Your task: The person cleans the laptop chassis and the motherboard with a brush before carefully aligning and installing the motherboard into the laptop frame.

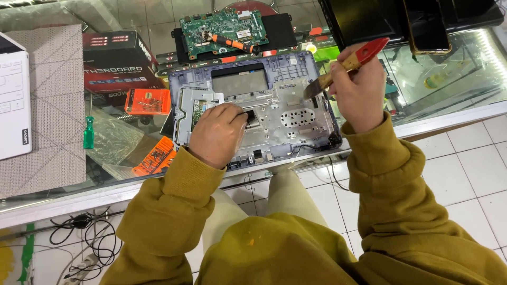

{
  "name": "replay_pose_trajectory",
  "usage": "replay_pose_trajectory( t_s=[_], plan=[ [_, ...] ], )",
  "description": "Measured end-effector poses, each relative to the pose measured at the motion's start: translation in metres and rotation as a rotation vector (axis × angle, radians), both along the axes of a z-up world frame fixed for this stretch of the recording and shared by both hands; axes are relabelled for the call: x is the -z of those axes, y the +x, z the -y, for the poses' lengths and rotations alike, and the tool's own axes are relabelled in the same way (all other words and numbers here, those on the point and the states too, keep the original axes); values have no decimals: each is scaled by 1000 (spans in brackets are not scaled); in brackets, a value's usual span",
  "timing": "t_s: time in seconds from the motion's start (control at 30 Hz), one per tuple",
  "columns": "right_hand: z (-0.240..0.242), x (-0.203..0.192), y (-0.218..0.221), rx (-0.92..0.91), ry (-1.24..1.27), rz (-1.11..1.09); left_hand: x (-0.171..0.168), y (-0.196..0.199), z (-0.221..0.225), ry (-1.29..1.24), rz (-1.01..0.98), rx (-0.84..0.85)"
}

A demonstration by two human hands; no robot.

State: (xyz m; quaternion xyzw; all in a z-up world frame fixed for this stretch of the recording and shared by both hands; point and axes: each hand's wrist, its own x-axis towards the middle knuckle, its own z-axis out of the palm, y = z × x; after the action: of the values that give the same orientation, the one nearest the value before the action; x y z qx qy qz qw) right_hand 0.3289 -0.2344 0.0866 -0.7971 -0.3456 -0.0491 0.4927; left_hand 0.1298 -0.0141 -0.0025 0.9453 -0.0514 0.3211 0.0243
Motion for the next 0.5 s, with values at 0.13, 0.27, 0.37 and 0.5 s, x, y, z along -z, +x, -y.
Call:
replay_pose_trajectory(
  t_s=[0.13, 0.27, 0.37, 0.5],
  plan=[
    [-18, -4, 21, -74, 9, 574, -15, -3, 0, -86, -36, 34],
    [-49, 21, 49, -224, -369, 755, -47, -24, 2, -187, 60, 21],
    [-63, 33, 66, -307, -546, 765, -44, -48, -5, -165, 69, -217],
    [-69, 39, 88, -339, -825, 671, -21, -75, -15, -152, -177, -634]
  ],
)
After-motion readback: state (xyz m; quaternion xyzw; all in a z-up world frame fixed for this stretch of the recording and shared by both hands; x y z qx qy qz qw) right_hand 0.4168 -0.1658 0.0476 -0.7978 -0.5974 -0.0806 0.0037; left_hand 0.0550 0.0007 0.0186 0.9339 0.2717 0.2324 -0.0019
